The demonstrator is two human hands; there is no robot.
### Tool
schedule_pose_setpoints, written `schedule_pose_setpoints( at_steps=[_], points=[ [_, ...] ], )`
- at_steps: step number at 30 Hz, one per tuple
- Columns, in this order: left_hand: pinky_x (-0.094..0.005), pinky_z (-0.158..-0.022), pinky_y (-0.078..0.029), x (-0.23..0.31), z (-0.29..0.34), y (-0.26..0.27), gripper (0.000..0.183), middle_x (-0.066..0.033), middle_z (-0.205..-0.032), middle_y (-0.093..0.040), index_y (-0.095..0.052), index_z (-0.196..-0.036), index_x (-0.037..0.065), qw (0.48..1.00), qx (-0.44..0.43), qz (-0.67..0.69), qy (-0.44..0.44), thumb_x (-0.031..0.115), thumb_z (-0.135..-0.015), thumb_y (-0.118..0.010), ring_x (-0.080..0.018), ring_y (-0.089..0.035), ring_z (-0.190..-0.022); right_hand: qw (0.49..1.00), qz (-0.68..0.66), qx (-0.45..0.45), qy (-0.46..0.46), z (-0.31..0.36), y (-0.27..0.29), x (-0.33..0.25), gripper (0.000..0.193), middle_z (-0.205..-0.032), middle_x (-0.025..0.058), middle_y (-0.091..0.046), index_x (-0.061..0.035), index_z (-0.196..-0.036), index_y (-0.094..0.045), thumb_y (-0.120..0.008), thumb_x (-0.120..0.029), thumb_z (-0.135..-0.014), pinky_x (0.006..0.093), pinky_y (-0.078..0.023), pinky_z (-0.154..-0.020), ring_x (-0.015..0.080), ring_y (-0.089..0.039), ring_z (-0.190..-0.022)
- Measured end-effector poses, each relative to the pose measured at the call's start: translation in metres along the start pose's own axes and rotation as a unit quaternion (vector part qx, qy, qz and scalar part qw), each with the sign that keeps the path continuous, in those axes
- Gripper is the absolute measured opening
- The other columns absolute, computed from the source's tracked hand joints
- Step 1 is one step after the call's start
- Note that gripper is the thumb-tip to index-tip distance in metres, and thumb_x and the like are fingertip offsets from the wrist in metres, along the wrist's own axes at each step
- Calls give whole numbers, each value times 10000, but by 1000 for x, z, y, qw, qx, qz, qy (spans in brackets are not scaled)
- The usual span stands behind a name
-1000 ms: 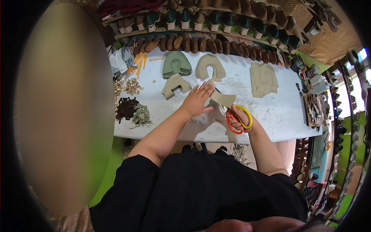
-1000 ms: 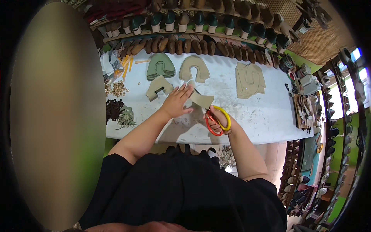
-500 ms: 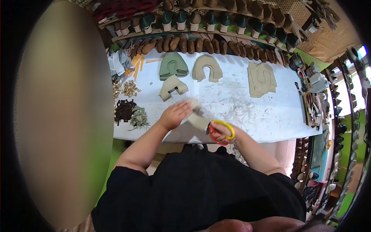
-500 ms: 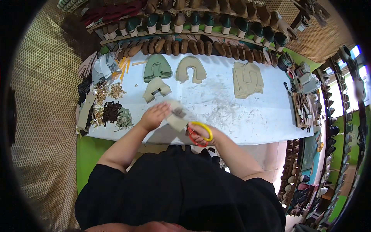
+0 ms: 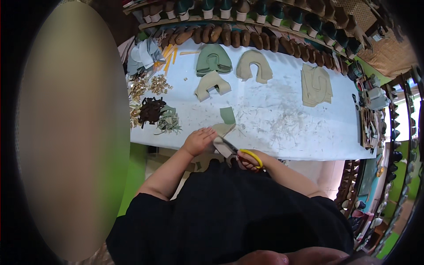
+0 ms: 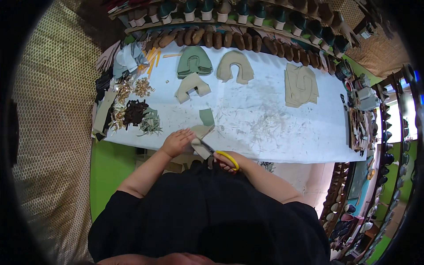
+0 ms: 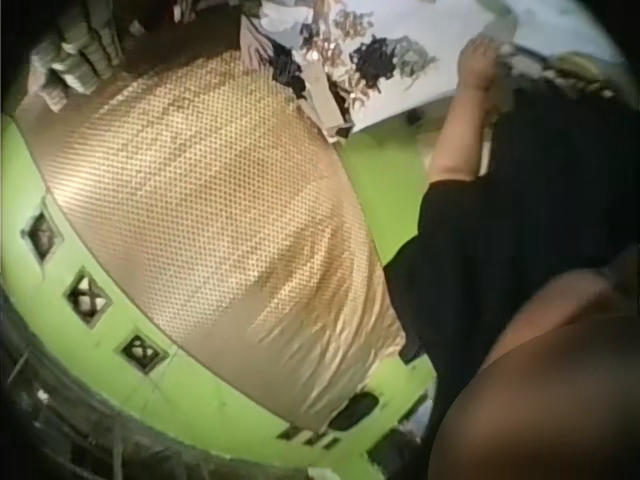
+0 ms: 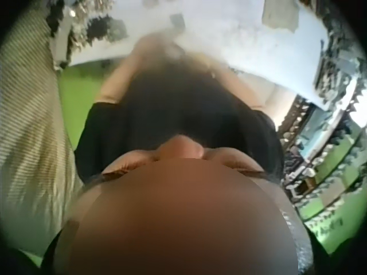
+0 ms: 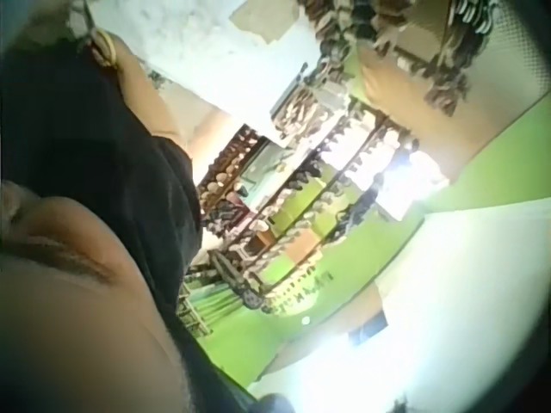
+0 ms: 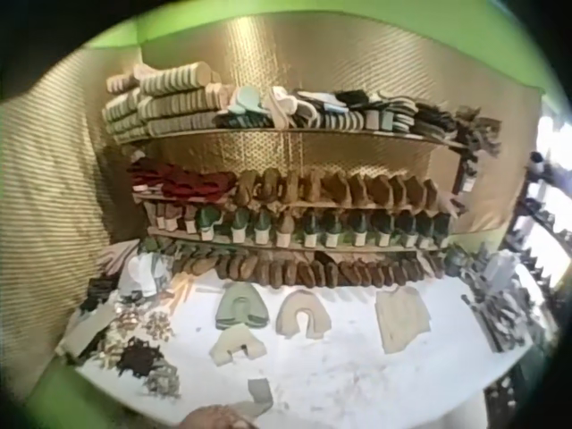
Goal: Cutting out leather or synthetic parts for shoes using scissors and organizing small components on a workbench.
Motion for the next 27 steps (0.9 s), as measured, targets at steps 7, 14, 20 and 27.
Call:
schedule_pose_setpoints(
  at_steps=[7,14,20,27],
  points=[
    [-388,-940,-509,6,-120,69,373,-85,-1202,-672,-639,-1209,115,995,75,-26,-65,129,-848,-546,-253,-636,-1129,991,-62,71,93,81,29,-87,474,-589,-54,-322,-74,-1076,-506,-393,-531,-1020,219,-231,-343,52,-252,-398],
    [-359,-971,-489,43,-212,150,337,-63,-1201,-671,-640,-1193,108,968,215,-58,-113,134,-880,-520,-219,-629,-1141,961,43,201,184,194,26,-188,473,-558,-63,-278,-55,-1023,-512,-424,-519,-1015,235,-201,-346,56,-241,-393],
    [-382,-996,-477,34,-173,139,351,-107,-1210,-660,-628,-1192,68,966,230,-66,-101,122,-858,-531,-260,-616,-1155,974,62,180,126,167,31,-179,517,-551,-61,-307,-56,-999,-522,-499,-572,-965,247,-250,-335,62,-270,-378],
    [-389,-1039,-446,10,-35,-11,409,-117,-1329,-596,-571,-1283,69,994,-43,-83,-60,130,-888,-482,-253,-570,-1235,995,35,88,-17,38,24,-43,534,-520,-46,-316,-107,-890,-526,-501,-639,-930,275,-259,-314,78,-313,-339]
  ],
)
Point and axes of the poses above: each hand's wrist, its own z-axis away from the middle knuckle, its own y-axis out of the back of the hand, x = y × z, the point moved 7 cm from there along -z, towards the middle knuckle
